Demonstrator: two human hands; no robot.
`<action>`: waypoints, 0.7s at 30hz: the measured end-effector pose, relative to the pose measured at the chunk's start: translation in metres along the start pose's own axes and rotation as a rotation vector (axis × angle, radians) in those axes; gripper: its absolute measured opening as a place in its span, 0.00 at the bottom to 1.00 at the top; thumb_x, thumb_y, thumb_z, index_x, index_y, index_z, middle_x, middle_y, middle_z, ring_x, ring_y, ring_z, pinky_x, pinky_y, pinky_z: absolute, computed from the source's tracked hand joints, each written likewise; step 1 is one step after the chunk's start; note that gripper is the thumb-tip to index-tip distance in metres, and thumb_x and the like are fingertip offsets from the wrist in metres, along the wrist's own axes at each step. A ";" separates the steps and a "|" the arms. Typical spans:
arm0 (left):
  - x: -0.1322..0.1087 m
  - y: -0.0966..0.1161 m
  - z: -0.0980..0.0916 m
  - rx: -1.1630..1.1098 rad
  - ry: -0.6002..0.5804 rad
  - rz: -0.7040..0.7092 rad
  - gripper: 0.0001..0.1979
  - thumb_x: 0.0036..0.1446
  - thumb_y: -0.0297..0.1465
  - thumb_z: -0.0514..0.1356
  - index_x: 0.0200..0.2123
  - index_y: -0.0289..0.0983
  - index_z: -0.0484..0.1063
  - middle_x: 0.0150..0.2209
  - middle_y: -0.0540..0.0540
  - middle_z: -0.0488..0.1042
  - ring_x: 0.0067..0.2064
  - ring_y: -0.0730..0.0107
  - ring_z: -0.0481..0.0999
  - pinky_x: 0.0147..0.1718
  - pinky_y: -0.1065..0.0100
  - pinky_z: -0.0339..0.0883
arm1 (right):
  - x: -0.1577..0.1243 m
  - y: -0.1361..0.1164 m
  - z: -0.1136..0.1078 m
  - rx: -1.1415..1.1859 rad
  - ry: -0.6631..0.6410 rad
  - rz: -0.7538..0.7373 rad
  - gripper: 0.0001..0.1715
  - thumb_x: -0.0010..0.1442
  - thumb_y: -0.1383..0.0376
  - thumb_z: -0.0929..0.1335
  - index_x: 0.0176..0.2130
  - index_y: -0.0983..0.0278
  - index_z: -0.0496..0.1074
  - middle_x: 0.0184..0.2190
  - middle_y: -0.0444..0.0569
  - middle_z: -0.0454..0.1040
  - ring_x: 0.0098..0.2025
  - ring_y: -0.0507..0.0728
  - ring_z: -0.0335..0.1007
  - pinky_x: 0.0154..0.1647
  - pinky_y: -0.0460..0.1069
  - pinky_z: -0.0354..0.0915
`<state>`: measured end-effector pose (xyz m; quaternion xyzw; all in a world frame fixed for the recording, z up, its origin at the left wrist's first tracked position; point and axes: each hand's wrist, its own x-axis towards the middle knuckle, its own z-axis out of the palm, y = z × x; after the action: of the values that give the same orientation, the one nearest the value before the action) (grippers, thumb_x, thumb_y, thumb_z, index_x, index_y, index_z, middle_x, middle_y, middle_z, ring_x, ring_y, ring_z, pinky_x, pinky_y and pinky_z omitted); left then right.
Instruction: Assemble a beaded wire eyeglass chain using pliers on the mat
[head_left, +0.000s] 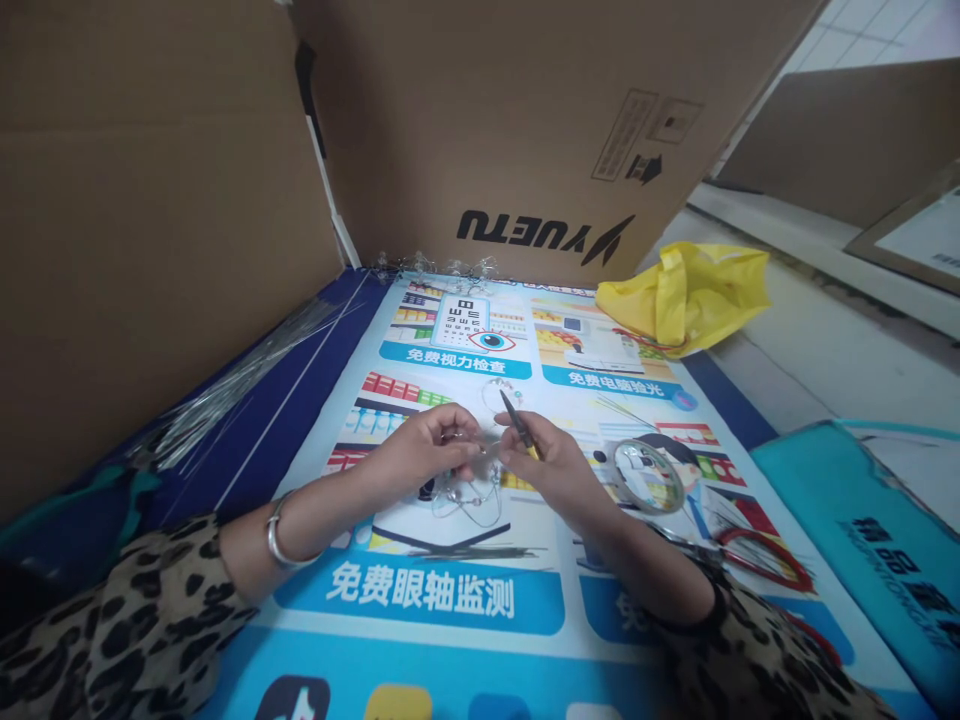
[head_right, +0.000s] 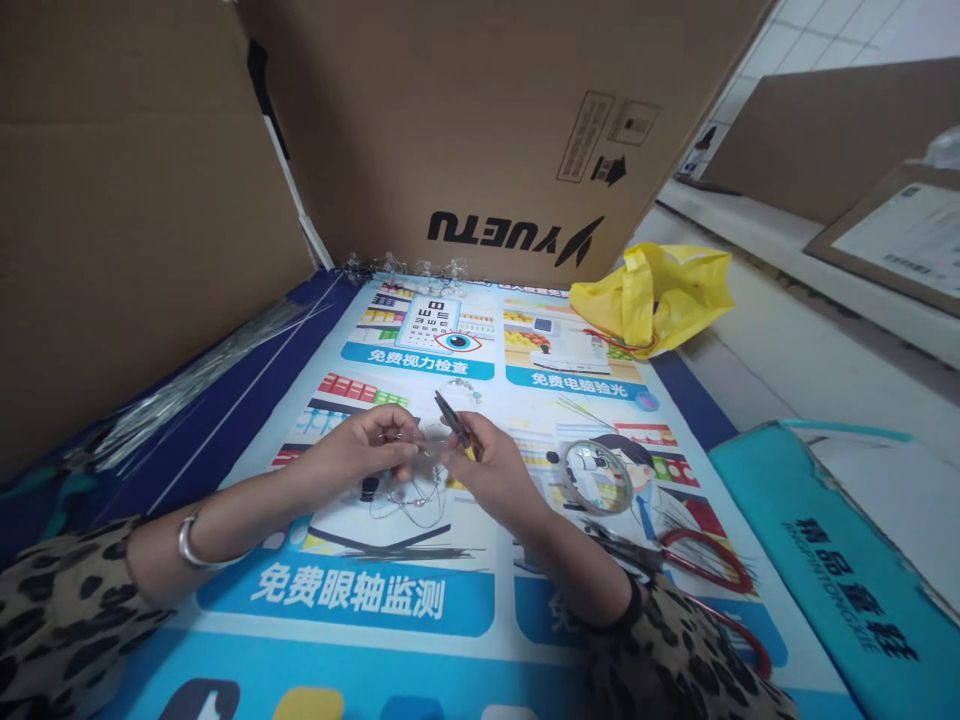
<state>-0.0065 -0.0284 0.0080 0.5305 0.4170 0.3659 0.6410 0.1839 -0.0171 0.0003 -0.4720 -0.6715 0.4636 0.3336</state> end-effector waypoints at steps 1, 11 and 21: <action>0.000 -0.001 0.000 0.016 -0.006 -0.004 0.08 0.49 0.30 0.60 0.32 0.36 0.63 0.21 0.53 0.71 0.23 0.76 0.69 0.24 0.72 0.59 | 0.000 0.001 0.000 0.009 0.005 -0.003 0.18 0.50 0.63 0.67 0.43 0.60 0.68 0.31 0.43 0.69 0.34 0.51 0.65 0.36 0.46 0.62; 0.000 -0.003 0.001 0.090 -0.047 0.026 0.05 0.52 0.29 0.57 0.34 0.37 0.64 0.24 0.52 0.70 0.25 0.76 0.69 0.24 0.73 0.59 | -0.001 0.008 0.003 0.005 0.027 0.030 0.12 0.50 0.63 0.67 0.38 0.61 0.70 0.27 0.42 0.69 0.29 0.50 0.65 0.31 0.46 0.63; 0.000 -0.005 0.000 -0.011 -0.038 0.042 0.09 0.58 0.37 0.54 0.33 0.37 0.61 0.26 0.50 0.72 0.26 0.76 0.70 0.26 0.72 0.61 | -0.001 0.002 0.003 0.029 0.000 0.007 0.17 0.48 0.68 0.65 0.40 0.61 0.69 0.30 0.42 0.70 0.32 0.51 0.66 0.33 0.46 0.64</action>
<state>-0.0061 -0.0295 0.0028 0.5425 0.3914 0.3713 0.6440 0.1824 -0.0188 -0.0025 -0.4696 -0.6631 0.4745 0.3387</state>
